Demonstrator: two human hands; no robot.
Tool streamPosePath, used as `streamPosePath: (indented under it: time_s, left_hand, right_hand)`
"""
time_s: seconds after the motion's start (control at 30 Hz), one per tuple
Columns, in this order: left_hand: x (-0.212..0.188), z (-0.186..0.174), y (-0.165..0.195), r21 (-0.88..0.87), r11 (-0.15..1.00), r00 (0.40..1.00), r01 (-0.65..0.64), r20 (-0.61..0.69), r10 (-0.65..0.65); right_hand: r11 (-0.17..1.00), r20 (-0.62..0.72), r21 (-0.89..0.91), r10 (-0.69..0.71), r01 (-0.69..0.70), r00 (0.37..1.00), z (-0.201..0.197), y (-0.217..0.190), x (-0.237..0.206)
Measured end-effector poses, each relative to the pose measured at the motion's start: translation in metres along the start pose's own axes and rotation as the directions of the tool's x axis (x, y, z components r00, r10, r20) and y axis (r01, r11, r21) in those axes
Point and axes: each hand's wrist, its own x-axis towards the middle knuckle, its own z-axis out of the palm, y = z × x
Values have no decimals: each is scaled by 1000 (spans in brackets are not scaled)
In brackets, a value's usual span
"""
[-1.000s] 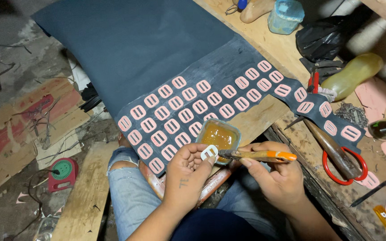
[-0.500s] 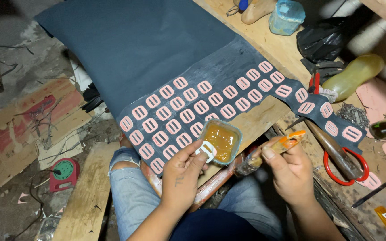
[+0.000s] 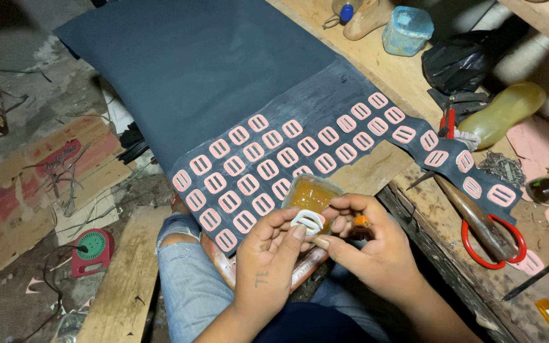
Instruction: The person applies adhesive to a dark sheet and places small white plastic buckle parts onto the sheet in rows. They use a brush to spread the adhesive and press each part into place.
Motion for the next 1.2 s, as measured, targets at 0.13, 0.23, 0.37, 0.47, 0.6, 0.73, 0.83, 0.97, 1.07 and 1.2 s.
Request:
streamPosePath:
  time_s: [0.13,0.23,0.37,0.47,0.6,0.73,0.83,0.97,1.07,1.2]
  left_hand:
    - [-3,-3,-4,41,999,1000,10,22,-11]
    - [-5,-5,-7,60,998,1000,1,26,-2]
    - [-4,-7,-10,41,999,999,4,46,-6]
    - [-5,-8,-10,52,997,998,58,37,-59]
    - [-3,-5,-7,81,992,995,100,11,-101]
    - [1,-3,2,123,991,998,-54,46,49]
    - [2,-3,11,503,815,957,-288,113,268]
    - [7,-1,16,531,719,893,-448,224,390]
    - [11,-1,19,547,629,831,-553,308,463]
    - [13,-6,25,665,425,779,-614,424,462]
  right_hand:
    - [994,-44,89,74,-70,996,2,4,-1]
    - [984,-21,173,46,-42,999,1,9,0]
    - [983,16,159,93,-94,996,-3,13,0]
    - [993,10,50,111,-111,994,-5,14,0]
    - [980,9,119,160,-160,987,-9,13,5]
    - [971,22,184,151,-153,988,-19,4,15]
    - [976,114,-54,215,-210,970,-27,-5,21]
    - [962,124,-128,258,-242,958,-24,-11,28]
    - [967,119,-112,244,-231,962,-24,-11,38]
    - [968,193,-25,251,-251,949,-30,-12,51]
